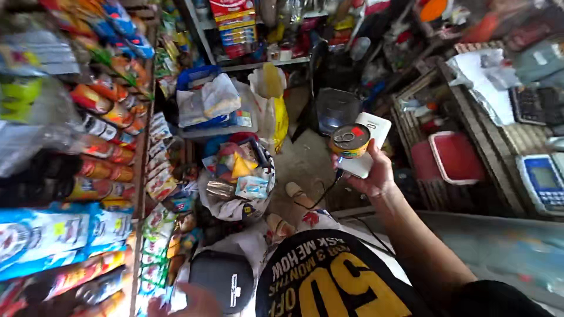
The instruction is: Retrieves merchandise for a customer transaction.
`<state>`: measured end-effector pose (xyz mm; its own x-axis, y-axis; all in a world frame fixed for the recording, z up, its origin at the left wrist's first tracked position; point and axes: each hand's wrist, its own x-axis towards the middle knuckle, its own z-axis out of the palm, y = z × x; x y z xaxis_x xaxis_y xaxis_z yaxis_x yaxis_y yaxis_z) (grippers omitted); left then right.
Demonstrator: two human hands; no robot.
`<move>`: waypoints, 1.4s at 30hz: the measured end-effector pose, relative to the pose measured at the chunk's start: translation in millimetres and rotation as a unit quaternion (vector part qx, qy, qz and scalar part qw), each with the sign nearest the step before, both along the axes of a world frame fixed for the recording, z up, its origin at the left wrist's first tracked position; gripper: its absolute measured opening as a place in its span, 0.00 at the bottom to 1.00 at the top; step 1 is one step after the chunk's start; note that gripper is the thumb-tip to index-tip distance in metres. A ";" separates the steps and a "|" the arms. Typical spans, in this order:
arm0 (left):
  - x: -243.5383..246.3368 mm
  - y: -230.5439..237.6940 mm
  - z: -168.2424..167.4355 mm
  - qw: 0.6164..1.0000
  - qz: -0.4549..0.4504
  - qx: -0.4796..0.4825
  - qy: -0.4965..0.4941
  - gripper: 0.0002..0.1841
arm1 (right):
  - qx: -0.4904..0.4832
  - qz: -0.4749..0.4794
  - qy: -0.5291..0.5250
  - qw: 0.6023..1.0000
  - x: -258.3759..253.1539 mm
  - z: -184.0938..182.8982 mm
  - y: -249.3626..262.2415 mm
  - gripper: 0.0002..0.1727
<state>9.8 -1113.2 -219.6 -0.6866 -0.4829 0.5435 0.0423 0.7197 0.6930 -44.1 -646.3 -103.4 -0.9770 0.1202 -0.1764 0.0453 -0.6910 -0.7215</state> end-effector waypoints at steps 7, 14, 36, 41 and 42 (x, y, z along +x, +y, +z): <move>-72.9 178.1 18.8 0.873 -0.462 0.084 -0.129 0.21 | -0.105 -0.011 -0.055 0.993 -10.5 -24.7 0.8 0.36; -170.9 266.7 47.3 0.757 -0.570 0.146 -0.284 0.31 | -0.170 -0.006 -0.226 0.959 -59.5 -64.7 -5.6 0.26; -286.6 626.3 49.4 0.610 -0.578 0.279 -0.465 0.28 | -0.214 -0.274 -0.284 0.893 -84.0 -80.6 271.3 0.22; -331.5 691.0 54.9 0.637 -0.591 0.192 -0.456 0.31 | -0.238 -0.494 -0.202 0.811 -31.9 -65.0 336.7 0.15; -338.5 705.2 57.0 0.632 -0.602 0.174 -0.456 0.31 | -0.239 -0.536 -0.177 0.790 -17.6 -59.0 344.5 0.15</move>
<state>-328.7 -408.0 -162.6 -0.6218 0.7065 -0.3379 -0.1161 0.3435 0.9319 -61.8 -301.9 -162.5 -0.2387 0.6816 -0.6917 -0.6099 -0.6595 -0.4394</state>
